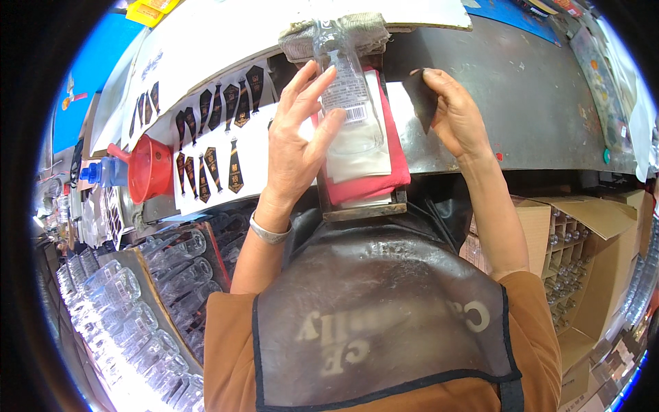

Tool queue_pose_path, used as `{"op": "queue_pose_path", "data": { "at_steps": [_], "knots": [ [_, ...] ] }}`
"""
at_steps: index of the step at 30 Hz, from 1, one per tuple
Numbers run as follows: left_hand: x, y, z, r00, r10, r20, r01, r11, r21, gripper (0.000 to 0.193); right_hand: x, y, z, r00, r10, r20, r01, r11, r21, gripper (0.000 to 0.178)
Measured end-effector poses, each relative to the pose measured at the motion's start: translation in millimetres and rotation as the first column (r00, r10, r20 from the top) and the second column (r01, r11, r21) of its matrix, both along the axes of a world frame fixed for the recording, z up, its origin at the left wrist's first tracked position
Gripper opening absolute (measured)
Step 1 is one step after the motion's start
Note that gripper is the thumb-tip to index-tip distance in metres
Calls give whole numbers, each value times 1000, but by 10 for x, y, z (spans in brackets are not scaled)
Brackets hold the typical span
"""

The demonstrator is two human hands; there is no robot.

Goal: The person repeatedly picks clear plastic bottles, applies rectangular labels to their sides using both hands, and places the labeled bottles on the counter. The person handles the bottles one at a time and repeats the labeling cycle throughout the clip.

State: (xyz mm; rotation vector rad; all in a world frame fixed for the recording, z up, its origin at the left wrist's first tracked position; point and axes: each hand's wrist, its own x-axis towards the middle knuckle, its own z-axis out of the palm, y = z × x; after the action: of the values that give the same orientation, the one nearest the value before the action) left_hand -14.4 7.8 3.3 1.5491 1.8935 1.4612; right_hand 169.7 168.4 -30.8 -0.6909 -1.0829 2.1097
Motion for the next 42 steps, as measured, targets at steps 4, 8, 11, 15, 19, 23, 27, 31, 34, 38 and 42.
{"op": "queue_pose_path", "data": {
  "at_steps": [4, 8, 11, 15, 19, 23, 27, 31, 34, 38, 42],
  "knots": [
    [7, -1, 21, 1000, 2, -1, -2, 1000, -8, 50, -37, -128, 316, 982, 84, 169, -141, 920, 365, 31],
    [3, 13, 28, 1000, -5, 13, 5, 1000, -10, 50, -206, -3, 409, 946, -142, 291, -136, 639, 757, 29],
    [-21, 12, 26, 997, 7, -72, -9, 1000, -20, 49, -272, 68, 570, 948, -208, 243, -94, 545, 833, 26],
    [-15, 6, 28, 995, -10, 101, 11, 1000, -8, 69, -370, 46, 642, 952, -259, 166, -59, 376, 925, 25],
    [-49, -188, -64, 990, -134, -40, 131, 988, -81, 109, -164, -280, 634, 994, -81, 75, -82, -82, 993, 32],
    [69, -290, -211, 998, -62, 19, 62, 997, -42, 121, -175, -601, 774, 996, -91, 24, -44, -223, 974, 19],
    [198, -260, -228, 996, 39, -79, -36, 999, 40, 121, -378, -536, 880, 968, -89, 234, -250, -254, 934, 27],
    [221, -269, -213, 990, 83, -111, -82, 997, 10, 130, -722, -305, 812, 913, -168, 371, -405, -278, 871, 26],
    [197, -254, -204, 997, 45, -64, -42, 998, 48, 131, -883, 54, 1142, 869, -399, 294, -372, -134, 918, 16],
    [121, -275, -285, 999, 6, -40, -3, 997, 78, 129, -516, -473, 1038, 905, 49, 423, -405, -212, 890, 22],
    [121, -317, -236, 999, -28, 16, 28, 999, 22, 128, -680, 100, 1094, 892, -238, 383, -339, 206, 918, 17]
  ]
}}
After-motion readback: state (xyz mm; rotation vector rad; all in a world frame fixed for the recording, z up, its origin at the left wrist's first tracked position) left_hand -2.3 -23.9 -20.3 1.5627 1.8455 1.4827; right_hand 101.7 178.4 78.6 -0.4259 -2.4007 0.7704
